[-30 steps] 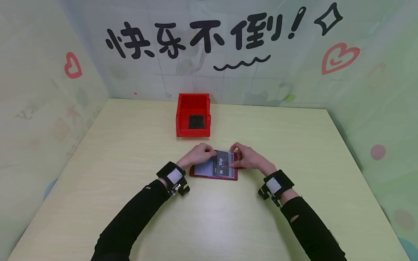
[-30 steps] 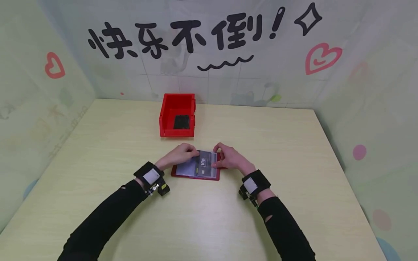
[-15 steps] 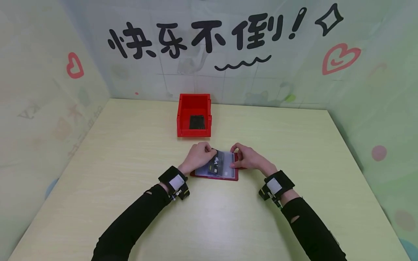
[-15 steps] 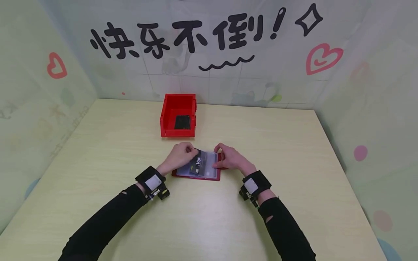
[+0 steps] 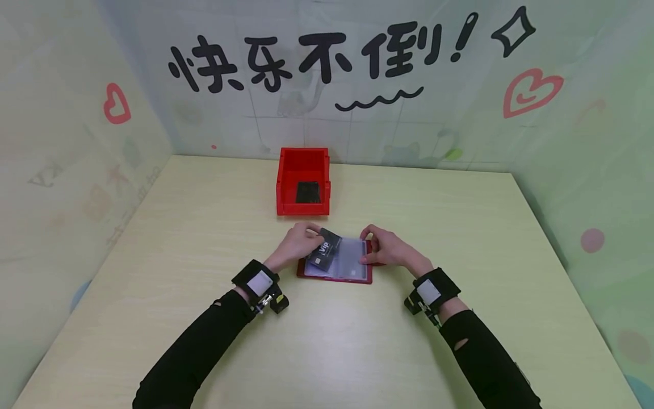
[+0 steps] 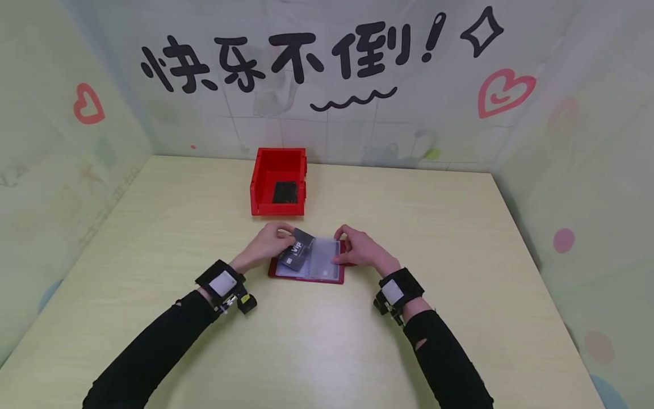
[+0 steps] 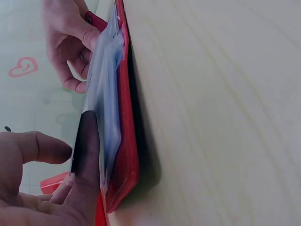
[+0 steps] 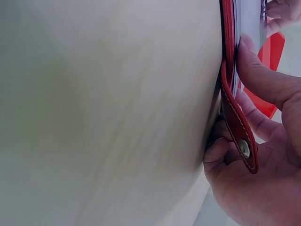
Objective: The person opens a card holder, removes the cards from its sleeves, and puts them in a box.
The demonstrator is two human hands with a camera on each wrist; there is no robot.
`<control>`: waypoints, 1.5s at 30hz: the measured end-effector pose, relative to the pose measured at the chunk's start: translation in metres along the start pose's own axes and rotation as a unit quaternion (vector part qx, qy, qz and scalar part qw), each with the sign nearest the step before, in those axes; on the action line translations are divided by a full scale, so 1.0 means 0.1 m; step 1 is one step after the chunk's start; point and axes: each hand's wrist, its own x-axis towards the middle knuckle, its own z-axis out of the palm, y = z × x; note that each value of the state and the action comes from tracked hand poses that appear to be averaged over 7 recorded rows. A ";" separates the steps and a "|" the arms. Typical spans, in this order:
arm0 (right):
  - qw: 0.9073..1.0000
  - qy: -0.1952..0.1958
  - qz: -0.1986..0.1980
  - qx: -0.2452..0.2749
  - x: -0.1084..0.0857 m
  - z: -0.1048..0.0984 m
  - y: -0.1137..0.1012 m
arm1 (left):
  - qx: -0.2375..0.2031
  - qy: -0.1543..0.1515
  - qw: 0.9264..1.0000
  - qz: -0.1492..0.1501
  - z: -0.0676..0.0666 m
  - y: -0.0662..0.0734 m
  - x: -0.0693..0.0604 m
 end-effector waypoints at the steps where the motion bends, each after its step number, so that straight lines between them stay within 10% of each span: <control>1: 1.000 0.000 -0.001 0.000 0.00 0.00 0.00 | -0.002 0.001 1.000 -0.001 -0.03 0.00 0.00; 18: 1.000 0.002 -0.007 0.000 -0.02 -0.02 0.00 | -0.053 0.077 0.995 0.019 -0.41 0.15 0.20; 45: 1.000 0.001 0.002 0.008 -0.02 -0.02 -0.01 | -0.011 0.212 0.976 0.047 -0.36 0.35 0.81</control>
